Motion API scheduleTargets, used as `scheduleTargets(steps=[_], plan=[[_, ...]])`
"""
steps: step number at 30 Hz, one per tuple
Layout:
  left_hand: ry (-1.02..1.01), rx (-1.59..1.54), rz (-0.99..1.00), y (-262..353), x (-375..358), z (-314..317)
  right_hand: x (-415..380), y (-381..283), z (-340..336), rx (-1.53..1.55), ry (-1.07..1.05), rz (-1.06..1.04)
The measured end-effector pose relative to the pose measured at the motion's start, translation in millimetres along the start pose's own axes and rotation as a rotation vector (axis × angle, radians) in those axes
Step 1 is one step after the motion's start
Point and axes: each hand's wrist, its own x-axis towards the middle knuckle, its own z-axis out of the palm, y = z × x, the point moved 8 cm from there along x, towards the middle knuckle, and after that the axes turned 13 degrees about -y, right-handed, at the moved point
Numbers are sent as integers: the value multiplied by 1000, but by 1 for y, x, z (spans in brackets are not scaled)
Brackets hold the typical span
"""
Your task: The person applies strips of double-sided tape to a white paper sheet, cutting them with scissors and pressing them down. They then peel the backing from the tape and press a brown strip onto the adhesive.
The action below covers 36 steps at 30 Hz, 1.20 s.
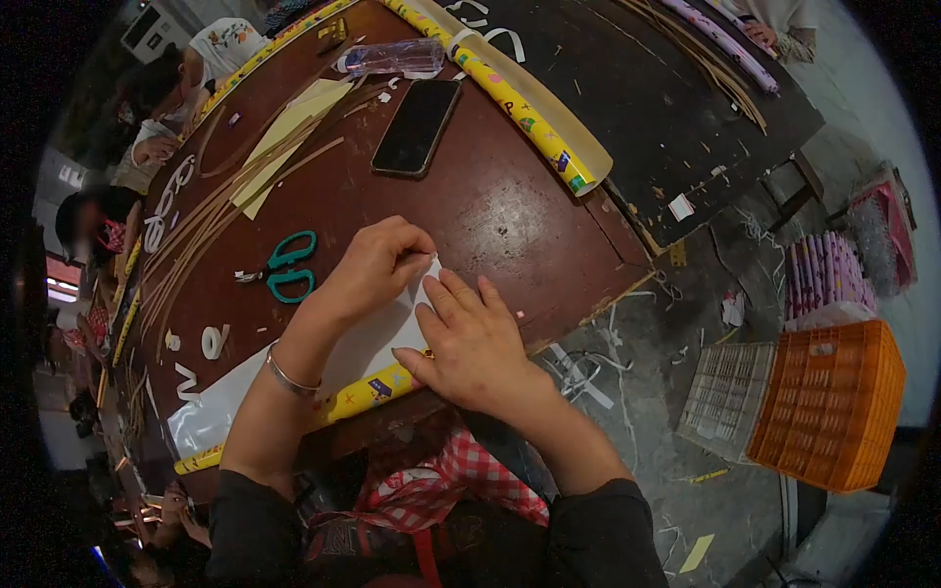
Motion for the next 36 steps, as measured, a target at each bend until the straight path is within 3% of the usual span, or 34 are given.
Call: scheduleTargets(steps=[8, 24, 36], plan=[[64, 68, -142, 9, 0, 5, 1, 0, 0, 13, -19, 12], [63, 188, -142, 0, -19, -3, 1, 0, -1, -1, 3, 14], [-12, 37, -78, -7, -1, -3, 1, -2, -2, -9, 1, 2]])
